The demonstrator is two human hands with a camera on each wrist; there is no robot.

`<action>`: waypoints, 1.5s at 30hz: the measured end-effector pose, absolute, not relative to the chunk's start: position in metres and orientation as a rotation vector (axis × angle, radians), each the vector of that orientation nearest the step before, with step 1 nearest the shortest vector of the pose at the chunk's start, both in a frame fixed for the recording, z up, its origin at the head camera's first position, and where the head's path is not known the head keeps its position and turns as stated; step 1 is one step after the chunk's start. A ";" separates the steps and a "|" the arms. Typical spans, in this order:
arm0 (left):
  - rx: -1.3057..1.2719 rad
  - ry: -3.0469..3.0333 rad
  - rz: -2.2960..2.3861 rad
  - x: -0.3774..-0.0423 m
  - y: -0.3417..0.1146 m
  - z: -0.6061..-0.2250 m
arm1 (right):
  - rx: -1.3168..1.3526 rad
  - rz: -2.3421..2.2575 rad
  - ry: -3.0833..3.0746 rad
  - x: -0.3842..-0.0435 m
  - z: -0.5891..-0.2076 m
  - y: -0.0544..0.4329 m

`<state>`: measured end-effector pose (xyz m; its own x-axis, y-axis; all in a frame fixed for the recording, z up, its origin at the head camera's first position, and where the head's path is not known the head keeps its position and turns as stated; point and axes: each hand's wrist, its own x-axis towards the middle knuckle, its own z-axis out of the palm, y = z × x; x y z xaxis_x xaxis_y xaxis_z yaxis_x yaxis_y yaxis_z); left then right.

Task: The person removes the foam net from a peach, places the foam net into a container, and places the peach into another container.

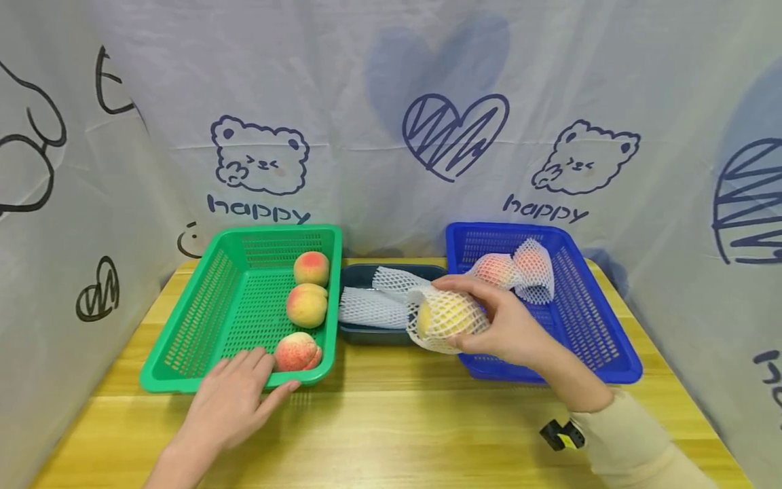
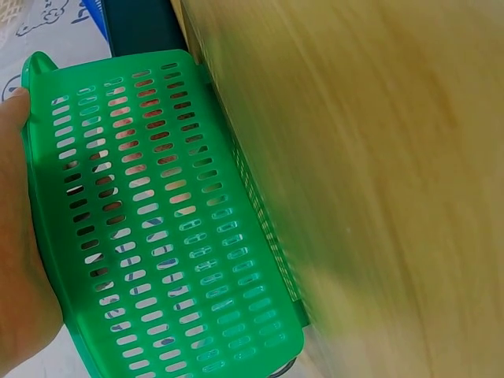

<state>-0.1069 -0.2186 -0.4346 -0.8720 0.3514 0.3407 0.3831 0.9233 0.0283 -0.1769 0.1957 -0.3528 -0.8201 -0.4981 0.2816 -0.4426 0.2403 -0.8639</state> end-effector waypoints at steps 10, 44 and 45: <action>-0.545 -2.739 -0.143 -0.106 -0.219 -0.436 | -0.950 -1.592 2.465 -0.158 -0.380 0.170; -0.536 -2.739 -0.135 -0.107 -0.218 -0.436 | -0.913 -1.397 2.340 -0.149 -0.455 0.128; -0.536 -2.739 -0.135 -0.107 -0.218 -0.436 | -0.925 -1.386 2.346 -0.149 -0.456 0.129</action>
